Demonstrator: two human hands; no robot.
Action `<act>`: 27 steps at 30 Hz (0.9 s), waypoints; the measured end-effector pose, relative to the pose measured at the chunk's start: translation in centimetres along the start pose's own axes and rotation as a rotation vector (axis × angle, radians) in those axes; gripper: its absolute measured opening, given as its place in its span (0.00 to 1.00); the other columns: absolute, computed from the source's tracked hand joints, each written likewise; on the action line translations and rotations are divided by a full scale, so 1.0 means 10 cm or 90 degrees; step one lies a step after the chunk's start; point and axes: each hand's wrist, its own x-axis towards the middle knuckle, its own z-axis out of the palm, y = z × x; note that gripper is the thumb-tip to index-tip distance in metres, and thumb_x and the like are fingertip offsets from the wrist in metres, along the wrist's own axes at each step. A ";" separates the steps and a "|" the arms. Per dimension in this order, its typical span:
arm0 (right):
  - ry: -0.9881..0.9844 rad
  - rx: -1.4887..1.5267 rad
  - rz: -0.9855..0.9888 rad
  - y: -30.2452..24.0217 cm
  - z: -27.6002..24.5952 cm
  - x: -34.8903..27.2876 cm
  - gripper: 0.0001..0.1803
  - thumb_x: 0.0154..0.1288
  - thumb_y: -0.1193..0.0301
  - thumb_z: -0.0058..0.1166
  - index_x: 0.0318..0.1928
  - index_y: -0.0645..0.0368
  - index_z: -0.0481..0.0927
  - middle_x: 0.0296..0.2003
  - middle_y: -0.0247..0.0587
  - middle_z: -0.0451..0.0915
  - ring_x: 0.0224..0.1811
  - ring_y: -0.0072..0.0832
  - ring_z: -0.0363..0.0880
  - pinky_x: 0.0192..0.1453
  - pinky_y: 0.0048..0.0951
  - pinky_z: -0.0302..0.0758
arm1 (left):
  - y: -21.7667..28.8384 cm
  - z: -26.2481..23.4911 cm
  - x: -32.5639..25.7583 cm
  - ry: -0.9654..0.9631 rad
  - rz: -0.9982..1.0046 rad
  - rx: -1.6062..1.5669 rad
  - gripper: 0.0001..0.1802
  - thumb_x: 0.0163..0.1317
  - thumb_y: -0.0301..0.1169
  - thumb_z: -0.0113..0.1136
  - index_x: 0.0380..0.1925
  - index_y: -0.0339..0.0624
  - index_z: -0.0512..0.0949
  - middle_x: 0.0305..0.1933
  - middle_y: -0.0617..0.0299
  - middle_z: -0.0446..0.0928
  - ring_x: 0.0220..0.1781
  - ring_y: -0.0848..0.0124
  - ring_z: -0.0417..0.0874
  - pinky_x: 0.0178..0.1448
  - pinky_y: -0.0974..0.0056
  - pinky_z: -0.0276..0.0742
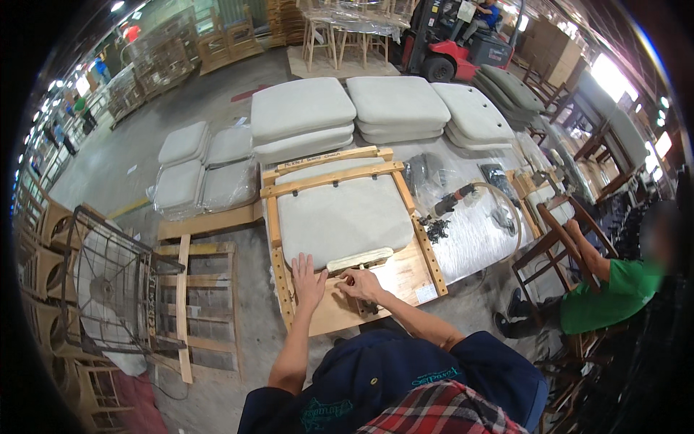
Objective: The person places a white upholstered seat cushion onto a wooden chair frame and secures it using a pneumatic drill and screws. The person repeats this process for a second cushion, aligning and fastening each one to the frame.
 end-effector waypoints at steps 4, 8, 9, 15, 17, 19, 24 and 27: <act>0.110 0.310 0.058 0.15 0.08 0.01 0.20 0.66 0.58 0.66 0.38 0.66 0.85 0.29 0.41 0.87 0.28 0.26 0.86 0.35 0.27 0.82 | 0.12 -0.10 0.08 -0.056 -0.061 0.004 0.38 0.70 0.51 0.57 0.73 0.41 0.66 0.82 0.49 0.54 0.84 0.47 0.47 0.81 0.42 0.51; 0.166 0.551 0.272 0.32 0.05 0.02 0.19 0.68 0.59 0.66 0.24 0.58 0.79 0.18 0.31 0.76 0.14 0.19 0.71 0.18 0.26 0.68 | 0.11 -0.12 0.19 -0.064 -0.055 0.041 0.35 0.70 0.52 0.56 0.71 0.44 0.70 0.80 0.51 0.60 0.82 0.48 0.54 0.79 0.40 0.56; 0.172 0.527 0.267 0.28 0.05 0.00 0.21 0.68 0.58 0.65 0.23 0.57 0.78 0.17 0.30 0.74 0.14 0.19 0.69 0.18 0.26 0.66 | 0.10 -0.13 0.22 -0.070 -0.057 0.047 0.35 0.70 0.53 0.56 0.71 0.44 0.71 0.80 0.50 0.61 0.81 0.48 0.56 0.79 0.40 0.56; 0.191 0.343 0.133 -0.04 0.07 -0.41 0.27 0.66 0.53 0.66 0.17 0.59 0.78 0.14 0.27 0.71 0.16 0.15 0.63 0.20 0.26 0.59 | 0.15 -0.19 0.26 -0.048 -0.049 0.073 0.34 0.67 0.54 0.59 0.64 0.41 0.77 0.74 0.47 0.69 0.77 0.45 0.64 0.78 0.45 0.61; 0.149 0.299 0.157 -0.05 0.01 -0.45 0.26 0.65 0.53 0.67 0.18 0.61 0.80 0.14 0.27 0.72 0.18 0.15 0.64 0.22 0.26 0.60 | 0.10 -0.15 0.24 -0.014 -0.037 0.088 0.34 0.65 0.54 0.61 0.61 0.40 0.79 0.71 0.46 0.72 0.76 0.45 0.66 0.78 0.47 0.62; 0.132 0.256 0.117 0.04 -0.03 -0.48 0.24 0.65 0.57 0.67 0.18 0.60 0.78 0.14 0.26 0.71 0.17 0.15 0.64 0.21 0.27 0.60 | 0.14 -0.09 0.25 -0.010 -0.043 0.081 0.35 0.64 0.54 0.63 0.63 0.41 0.78 0.72 0.47 0.71 0.77 0.47 0.64 0.77 0.46 0.63; 0.051 0.305 0.066 0.08 -0.05 -0.67 0.19 0.68 0.63 0.66 0.22 0.59 0.79 0.18 0.25 0.73 0.20 0.14 0.64 0.23 0.22 0.60 | 0.20 -0.21 0.12 -0.059 -0.085 0.036 0.39 0.62 0.50 0.67 0.69 0.43 0.71 0.78 0.52 0.63 0.80 0.49 0.57 0.75 0.39 0.64; 0.021 0.312 0.057 0.11 -0.08 -0.70 0.18 0.68 0.63 0.67 0.24 0.60 0.80 0.19 0.25 0.73 0.20 0.14 0.63 0.23 0.22 0.60 | 0.28 -0.26 0.03 -0.089 -0.106 0.012 0.41 0.62 0.49 0.68 0.71 0.42 0.68 0.79 0.52 0.59 0.82 0.50 0.52 0.75 0.35 0.63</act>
